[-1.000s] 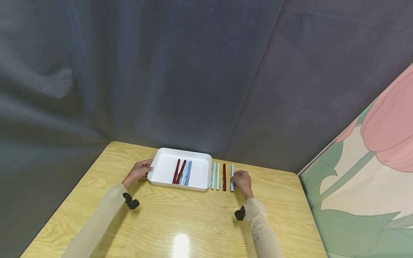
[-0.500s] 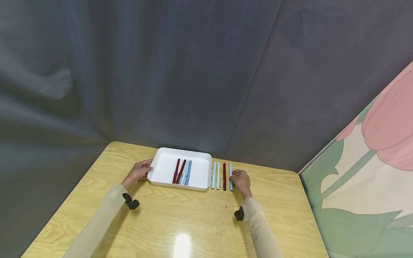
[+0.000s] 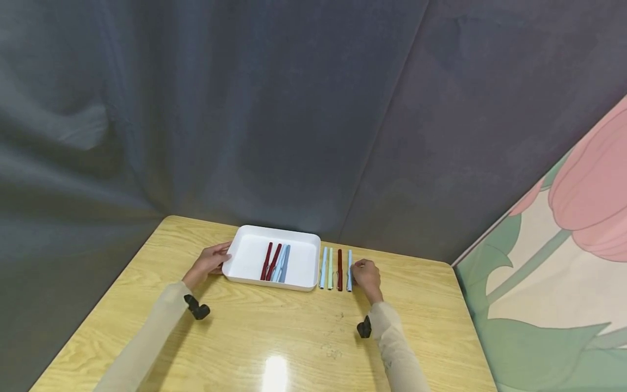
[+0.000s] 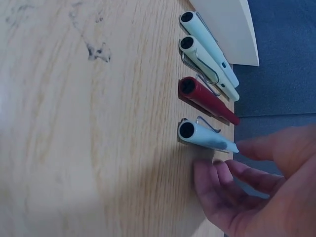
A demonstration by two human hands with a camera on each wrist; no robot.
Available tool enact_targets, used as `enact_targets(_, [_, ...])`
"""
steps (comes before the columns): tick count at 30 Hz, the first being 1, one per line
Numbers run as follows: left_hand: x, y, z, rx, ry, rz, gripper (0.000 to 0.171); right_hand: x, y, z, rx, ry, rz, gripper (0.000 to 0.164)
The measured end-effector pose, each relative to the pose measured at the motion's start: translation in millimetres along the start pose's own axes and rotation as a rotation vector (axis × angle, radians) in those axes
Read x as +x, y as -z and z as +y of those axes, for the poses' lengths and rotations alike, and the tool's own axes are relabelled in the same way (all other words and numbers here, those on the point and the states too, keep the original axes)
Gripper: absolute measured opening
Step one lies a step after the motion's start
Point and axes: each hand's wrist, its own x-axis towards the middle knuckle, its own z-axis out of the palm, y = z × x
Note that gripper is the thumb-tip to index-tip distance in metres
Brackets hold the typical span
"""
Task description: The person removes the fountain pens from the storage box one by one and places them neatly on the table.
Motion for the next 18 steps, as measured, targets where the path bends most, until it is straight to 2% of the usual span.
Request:
enact_targets(5, [0.8, 0.5, -0.4, 0.004, 0.005, 0.007, 0.054, 1, 0, -5, -0.082, 0.048, 0.090, 0.028])
enact_targets(9, [-0.1, 1.5, -0.3, -0.012, -0.012, -0.010, 0.056, 2, -5, -10, -0.074, 0.113, 0.187, 0.025])
enact_targets(13, [-1.2, 3.9, 0.5, -0.009, -0.017, -0.022, 0.056, 1, -13, -18, 0.006, 0.212, 0.239, 0.024])
enact_targets(18, [0.0, 5.9, 3.2, -0.013, 0.001, -0.048, 0.058, -4, -24, -31, 0.145, 0.292, 0.194, 0.024])
